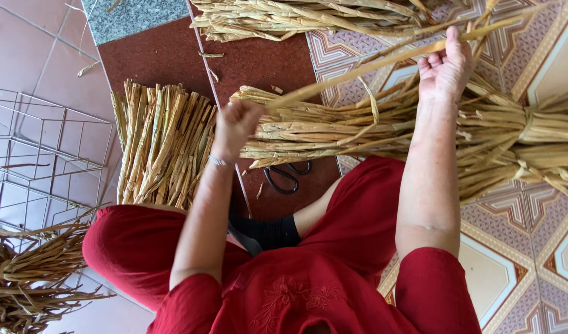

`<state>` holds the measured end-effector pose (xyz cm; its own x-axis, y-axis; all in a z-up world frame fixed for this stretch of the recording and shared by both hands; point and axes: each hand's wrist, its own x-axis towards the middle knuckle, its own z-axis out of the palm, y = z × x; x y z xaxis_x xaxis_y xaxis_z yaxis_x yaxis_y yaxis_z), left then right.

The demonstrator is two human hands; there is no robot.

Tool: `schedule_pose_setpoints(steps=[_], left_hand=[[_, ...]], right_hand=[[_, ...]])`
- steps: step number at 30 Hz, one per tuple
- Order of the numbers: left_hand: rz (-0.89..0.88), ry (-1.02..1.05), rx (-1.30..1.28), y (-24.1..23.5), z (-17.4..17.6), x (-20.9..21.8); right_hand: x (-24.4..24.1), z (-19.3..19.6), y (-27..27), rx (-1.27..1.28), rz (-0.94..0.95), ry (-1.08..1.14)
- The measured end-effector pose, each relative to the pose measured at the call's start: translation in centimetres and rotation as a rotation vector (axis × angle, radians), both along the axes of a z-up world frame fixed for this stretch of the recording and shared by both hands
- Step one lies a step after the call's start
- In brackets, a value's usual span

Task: The person sits on a tiled floor and uses scissors to trim the ends of dried plant stalks. They repeatedly pick up stalks, cut off the tips, and place the trimmed pieces into a pile.

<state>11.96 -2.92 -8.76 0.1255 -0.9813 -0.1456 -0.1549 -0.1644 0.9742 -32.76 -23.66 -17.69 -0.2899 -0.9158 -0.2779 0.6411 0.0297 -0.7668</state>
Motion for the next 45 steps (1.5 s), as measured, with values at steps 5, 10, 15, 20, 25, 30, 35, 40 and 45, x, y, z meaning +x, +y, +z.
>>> schedule_pose_setpoints(steps=[5,10,15,20,25,30,35,40,45], left_hand=[[0.294,0.17,-0.003,-9.8,-0.3,6.2],[0.474,0.525,-0.173,-18.1,-0.3,9.5],[0.553,0.33,-0.056,-18.6,-1.9,9.0],[0.099,-0.035,-0.196,-13.4,-6.4,5.4],[-0.263,-0.484,-0.099,-10.0,-6.6,-1.3],[-0.51,-0.935,-0.047,-9.7,-6.1,-5.9],[-0.468,-0.999,-0.298,-9.5,-5.9,-6.1],[-0.249,-0.938,-0.485,-7.2,-2.4,-5.4],[-0.113,-0.84,-0.388,-3.7,3.2,-2.1]], right_hand=[[3.2,1.1,-2.9,0.039,0.077,0.005],[6.7,1.9,-6.5,0.011,0.177,0.015],[9.4,2.3,-9.8,0.009,0.308,-0.049],[9.2,4.5,-7.9,0.022,0.454,0.221],[8.5,8.1,-1.8,0.0,0.383,0.43],[8.2,8.7,5.1,-0.056,0.313,0.181],[8.9,9.2,10.7,-0.053,0.257,0.234],[11.0,6.0,14.8,-0.184,0.496,0.759],[7.8,5.6,14.5,0.245,0.288,0.503]])
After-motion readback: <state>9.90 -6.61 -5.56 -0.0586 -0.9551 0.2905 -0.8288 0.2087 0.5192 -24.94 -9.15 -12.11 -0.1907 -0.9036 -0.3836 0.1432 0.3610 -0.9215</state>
